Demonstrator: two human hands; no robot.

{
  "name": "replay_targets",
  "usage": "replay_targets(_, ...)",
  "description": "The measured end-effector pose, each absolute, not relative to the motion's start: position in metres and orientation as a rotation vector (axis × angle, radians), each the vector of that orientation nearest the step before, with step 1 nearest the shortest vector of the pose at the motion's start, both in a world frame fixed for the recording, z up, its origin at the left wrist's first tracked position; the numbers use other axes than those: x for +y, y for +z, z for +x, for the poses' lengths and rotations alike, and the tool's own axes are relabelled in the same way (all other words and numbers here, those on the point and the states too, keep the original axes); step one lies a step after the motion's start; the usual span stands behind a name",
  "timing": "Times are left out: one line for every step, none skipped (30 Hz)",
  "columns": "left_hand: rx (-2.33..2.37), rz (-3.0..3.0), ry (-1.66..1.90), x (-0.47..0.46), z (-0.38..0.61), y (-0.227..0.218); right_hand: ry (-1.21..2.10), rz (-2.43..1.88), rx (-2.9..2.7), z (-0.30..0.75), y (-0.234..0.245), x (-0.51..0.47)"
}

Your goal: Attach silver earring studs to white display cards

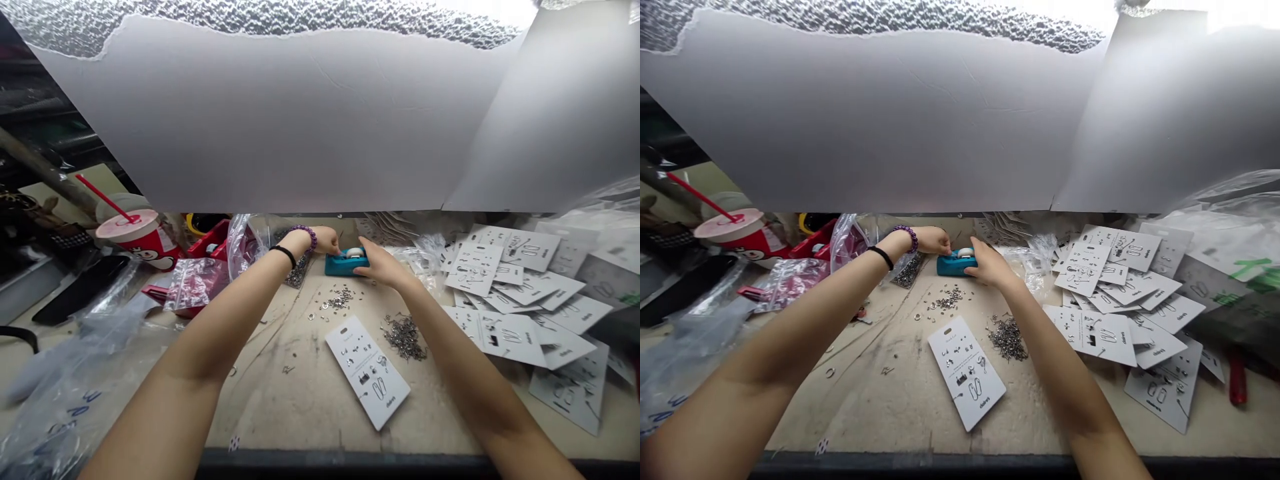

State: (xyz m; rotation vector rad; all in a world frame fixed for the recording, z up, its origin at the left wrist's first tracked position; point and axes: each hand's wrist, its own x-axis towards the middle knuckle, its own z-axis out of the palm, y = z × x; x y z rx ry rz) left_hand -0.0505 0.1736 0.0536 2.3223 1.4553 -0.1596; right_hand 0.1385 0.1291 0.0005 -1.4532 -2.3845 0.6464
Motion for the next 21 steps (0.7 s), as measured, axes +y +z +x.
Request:
replay_targets(1.425, 2.308, -0.209, 0.175, -0.050, 0.056, 0.636, -1.450, -2.389, 0.139, -0.002, 0.131)
replay_targets(1.392, 2.296, -0.264, 0.177, -0.050, 0.060, 0.617, -1.445, -2.389, 0.139, -0.004, 0.132)
replay_targets(1.367, 2.289, -0.309, 0.178, -0.049, 0.064, 0.602, -1.439, -2.387, 0.140, -0.004, 0.132)
replay_targets(1.364, 2.286, -0.334, 0.179, -0.049, 0.068, 0.598, -1.433, -2.387, 0.140, -0.004, 0.131)
replay_targets(1.375, 2.285, -0.355, 0.179, -0.048, 0.072, 0.602, -1.432, -2.385, 0.141, -0.004, 0.130)
replay_targets(1.397, 2.282, -0.376, 0.180, -0.048, 0.076, 0.611, -1.433, -2.380, 0.142, -0.003, 0.129)
replay_targets(1.426, 2.275, -0.398, 0.180, -0.049, 0.078, 0.621, -1.435, -2.374, 0.142, -0.002, 0.129)
replay_targets(1.457, 2.263, -0.420, 0.180, -0.051, 0.079, 0.631, -1.436, -2.369, 0.142, -0.002, 0.128)
replay_targets(1.483, 2.249, -0.438, 0.181, -0.053, 0.079, 0.637, -1.440, -2.364, 0.142, -0.002, 0.129)
replay_targets(1.504, 2.235, -0.448, 0.181, -0.057, 0.078, 0.644, -1.442, -2.361, 0.142, -0.002, 0.129)
replay_targets(1.519, 2.221, -0.451, 0.182, -0.062, 0.077, 0.648, -1.444, -2.359, 0.142, -0.002, 0.129)
replay_targets(1.528, 2.208, -0.448, 0.183, -0.067, 0.074, 0.652, -1.444, -2.357, 0.142, -0.002, 0.129)
replay_targets(1.535, 2.195, -0.442, 0.184, -0.071, 0.071, 0.656, -1.441, -2.356, 0.142, -0.002, 0.129)
replay_targets(1.543, 2.182, -0.434, 0.185, -0.076, 0.067, 0.660, -1.436, -2.356, 0.143, -0.002, 0.129)
replay_targets(1.552, 2.168, -0.423, 0.186, -0.080, 0.063, 0.662, -1.430, -2.356, 0.143, -0.002, 0.128)
replay_targets(1.563, 2.155, -0.410, 0.187, -0.083, 0.059, 0.660, -1.425, -2.355, 0.143, -0.002, 0.128)
replay_targets(1.573, 2.142, -0.393, 0.187, -0.086, 0.055, 0.657, -1.421, -2.352, 0.143, -0.002, 0.128)
replay_targets(1.584, 2.132, -0.371, 0.187, -0.087, 0.051, 0.655, -1.418, -2.351, 0.143, -0.002, 0.128)
replay_targets(1.595, 2.125, -0.343, 0.186, -0.088, 0.047, 0.653, -1.417, -2.350, 0.143, -0.002, 0.128)
replay_targets(1.611, 2.119, -0.309, 0.185, -0.089, 0.042, 0.651, -1.417, -2.349, 0.143, -0.002, 0.128)
replay_targets(1.637, 2.115, -0.266, 0.183, -0.089, 0.038, 0.648, -1.417, -2.349, 0.143, -0.002, 0.128)
